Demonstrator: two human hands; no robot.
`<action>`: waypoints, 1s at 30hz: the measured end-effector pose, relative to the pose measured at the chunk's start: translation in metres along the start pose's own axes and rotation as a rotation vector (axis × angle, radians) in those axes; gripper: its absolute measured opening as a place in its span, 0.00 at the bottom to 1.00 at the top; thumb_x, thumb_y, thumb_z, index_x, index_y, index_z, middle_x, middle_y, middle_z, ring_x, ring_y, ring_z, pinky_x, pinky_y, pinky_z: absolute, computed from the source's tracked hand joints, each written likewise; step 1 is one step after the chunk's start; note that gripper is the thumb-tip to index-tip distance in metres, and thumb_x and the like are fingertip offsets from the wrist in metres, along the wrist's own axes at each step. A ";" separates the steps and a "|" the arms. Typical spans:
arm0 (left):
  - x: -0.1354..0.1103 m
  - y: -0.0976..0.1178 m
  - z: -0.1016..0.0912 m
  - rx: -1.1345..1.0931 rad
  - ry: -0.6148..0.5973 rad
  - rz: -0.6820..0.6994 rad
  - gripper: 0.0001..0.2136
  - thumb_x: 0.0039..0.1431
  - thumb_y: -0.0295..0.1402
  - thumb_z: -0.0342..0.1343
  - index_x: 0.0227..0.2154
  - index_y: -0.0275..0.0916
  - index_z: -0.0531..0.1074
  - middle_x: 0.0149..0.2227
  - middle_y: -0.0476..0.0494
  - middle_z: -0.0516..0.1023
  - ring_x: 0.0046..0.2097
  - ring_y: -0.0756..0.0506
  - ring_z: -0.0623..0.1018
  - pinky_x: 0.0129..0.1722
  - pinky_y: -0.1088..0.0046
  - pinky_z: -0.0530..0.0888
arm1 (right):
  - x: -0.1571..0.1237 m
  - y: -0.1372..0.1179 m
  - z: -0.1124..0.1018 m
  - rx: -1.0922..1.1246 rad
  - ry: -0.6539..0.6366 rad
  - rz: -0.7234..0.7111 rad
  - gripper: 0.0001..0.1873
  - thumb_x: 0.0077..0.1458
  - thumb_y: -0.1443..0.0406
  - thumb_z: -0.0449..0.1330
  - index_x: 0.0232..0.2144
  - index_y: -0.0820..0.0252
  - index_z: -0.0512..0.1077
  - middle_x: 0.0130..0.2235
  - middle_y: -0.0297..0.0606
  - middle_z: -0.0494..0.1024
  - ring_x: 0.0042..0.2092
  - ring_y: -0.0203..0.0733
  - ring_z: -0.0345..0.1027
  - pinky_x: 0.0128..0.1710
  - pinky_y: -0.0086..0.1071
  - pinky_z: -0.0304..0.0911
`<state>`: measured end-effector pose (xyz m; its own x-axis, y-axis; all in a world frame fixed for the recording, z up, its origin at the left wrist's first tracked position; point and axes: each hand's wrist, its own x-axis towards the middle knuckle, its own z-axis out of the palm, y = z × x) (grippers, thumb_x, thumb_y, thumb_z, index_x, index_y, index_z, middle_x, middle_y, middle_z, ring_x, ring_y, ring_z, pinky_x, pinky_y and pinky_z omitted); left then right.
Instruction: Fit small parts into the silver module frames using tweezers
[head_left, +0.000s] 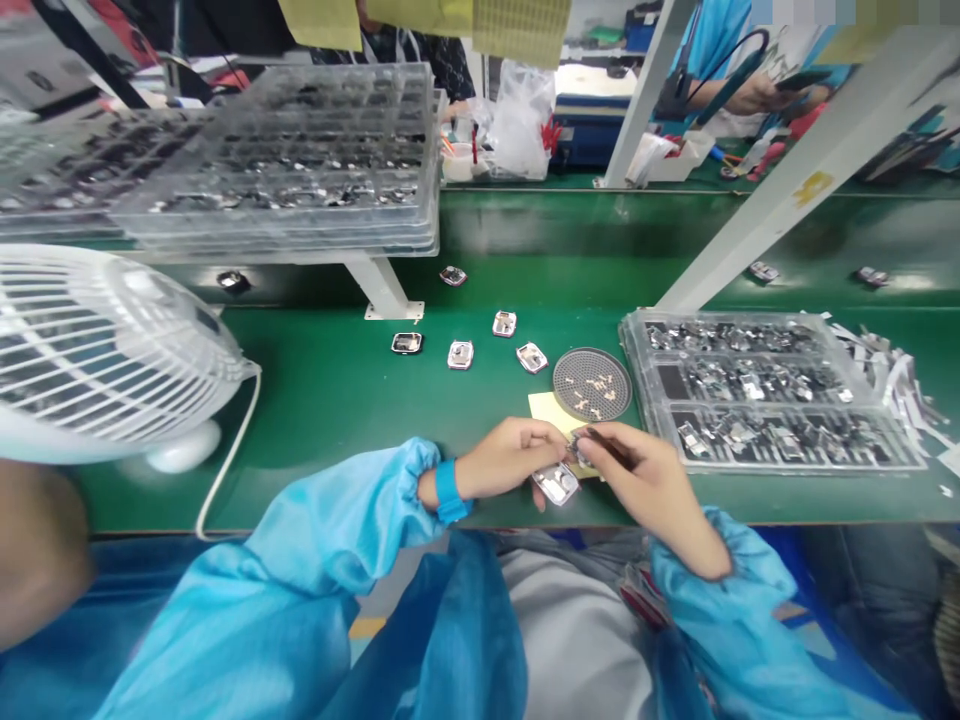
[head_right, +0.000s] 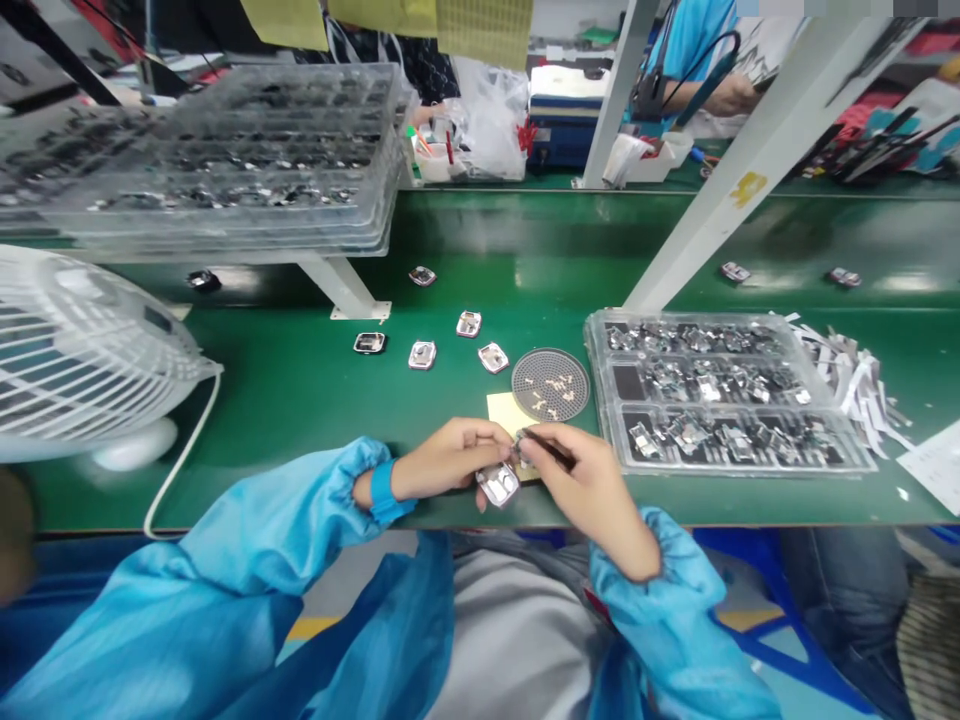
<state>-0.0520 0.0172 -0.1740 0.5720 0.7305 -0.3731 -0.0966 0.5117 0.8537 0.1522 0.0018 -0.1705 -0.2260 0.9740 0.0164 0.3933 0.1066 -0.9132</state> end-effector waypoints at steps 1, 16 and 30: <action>0.000 -0.001 -0.001 0.004 0.012 0.004 0.20 0.52 0.46 0.65 0.33 0.30 0.73 0.27 0.44 0.77 0.21 0.51 0.75 0.15 0.81 0.68 | 0.002 0.004 0.003 0.025 0.007 0.009 0.13 0.60 0.56 0.63 0.40 0.59 0.79 0.39 0.39 0.82 0.39 0.43 0.77 0.39 0.33 0.73; 0.005 -0.009 -0.005 0.058 0.121 0.146 0.20 0.57 0.47 0.62 0.36 0.31 0.74 0.28 0.41 0.79 0.23 0.49 0.77 0.19 0.79 0.72 | -0.002 0.019 0.001 0.106 0.082 0.161 0.19 0.55 0.51 0.64 0.33 0.63 0.77 0.29 0.39 0.77 0.29 0.37 0.68 0.27 0.28 0.63; -0.002 0.002 -0.001 0.169 0.222 0.241 0.15 0.62 0.34 0.54 0.48 0.34 0.78 0.45 0.39 0.80 0.33 0.51 0.74 0.31 0.77 0.72 | -0.011 0.007 0.008 0.128 -0.054 0.254 0.21 0.58 0.51 0.62 0.25 0.62 0.74 0.22 0.34 0.72 0.26 0.34 0.63 0.28 0.27 0.57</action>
<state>-0.0540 0.0170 -0.1720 0.3564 0.9110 -0.2077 -0.0609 0.2445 0.9677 0.1498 -0.0096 -0.1802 -0.1827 0.9539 -0.2380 0.3287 -0.1689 -0.9292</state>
